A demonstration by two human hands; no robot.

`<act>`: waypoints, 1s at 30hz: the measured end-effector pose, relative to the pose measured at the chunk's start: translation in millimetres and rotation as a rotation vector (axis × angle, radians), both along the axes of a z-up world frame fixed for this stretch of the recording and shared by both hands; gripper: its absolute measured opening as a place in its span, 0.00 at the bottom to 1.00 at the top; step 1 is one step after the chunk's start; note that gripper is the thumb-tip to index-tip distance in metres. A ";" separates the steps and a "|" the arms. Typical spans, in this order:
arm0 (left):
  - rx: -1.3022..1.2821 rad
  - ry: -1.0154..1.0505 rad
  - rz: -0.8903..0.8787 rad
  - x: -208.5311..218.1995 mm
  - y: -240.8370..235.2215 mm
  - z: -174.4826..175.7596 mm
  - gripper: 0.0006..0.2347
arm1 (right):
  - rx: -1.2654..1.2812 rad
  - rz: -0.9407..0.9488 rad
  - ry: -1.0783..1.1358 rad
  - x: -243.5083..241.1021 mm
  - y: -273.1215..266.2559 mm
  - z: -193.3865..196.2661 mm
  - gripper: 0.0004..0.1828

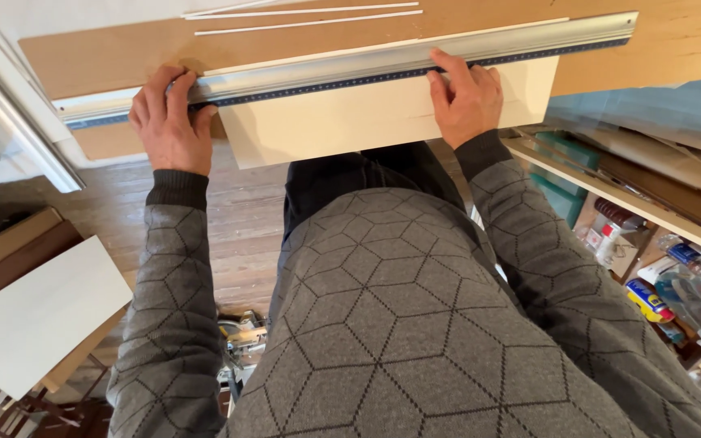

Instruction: Measuring and cutting matboard using a straight edge and a utility knife in a framing workshop.

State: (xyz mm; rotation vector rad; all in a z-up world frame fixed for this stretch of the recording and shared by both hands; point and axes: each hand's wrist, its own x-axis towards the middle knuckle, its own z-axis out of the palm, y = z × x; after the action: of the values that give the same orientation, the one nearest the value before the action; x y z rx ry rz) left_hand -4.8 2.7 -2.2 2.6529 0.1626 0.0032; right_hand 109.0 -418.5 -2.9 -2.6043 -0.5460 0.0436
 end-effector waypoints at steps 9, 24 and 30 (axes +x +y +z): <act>0.070 -0.071 -0.032 -1.1 -10.9 -0.6 0.20 | -0.035 0.019 0.045 1.0 -1.9 7.7 0.14; 0.195 0.019 0.147 28.9 -133.3 15.1 0.22 | -0.313 0.196 0.104 29.5 -8.5 36.9 0.15; 0.191 0.112 0.422 56.1 -191.5 12.8 0.33 | -0.322 0.445 0.094 65.3 -20.0 37.9 0.17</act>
State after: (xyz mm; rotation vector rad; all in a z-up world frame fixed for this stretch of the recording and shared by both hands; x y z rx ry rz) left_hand 51.3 -188.8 10.6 2.7544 0.7917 0.0095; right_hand 174.4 -438.5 35.0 -2.7074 -1.1551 0.4280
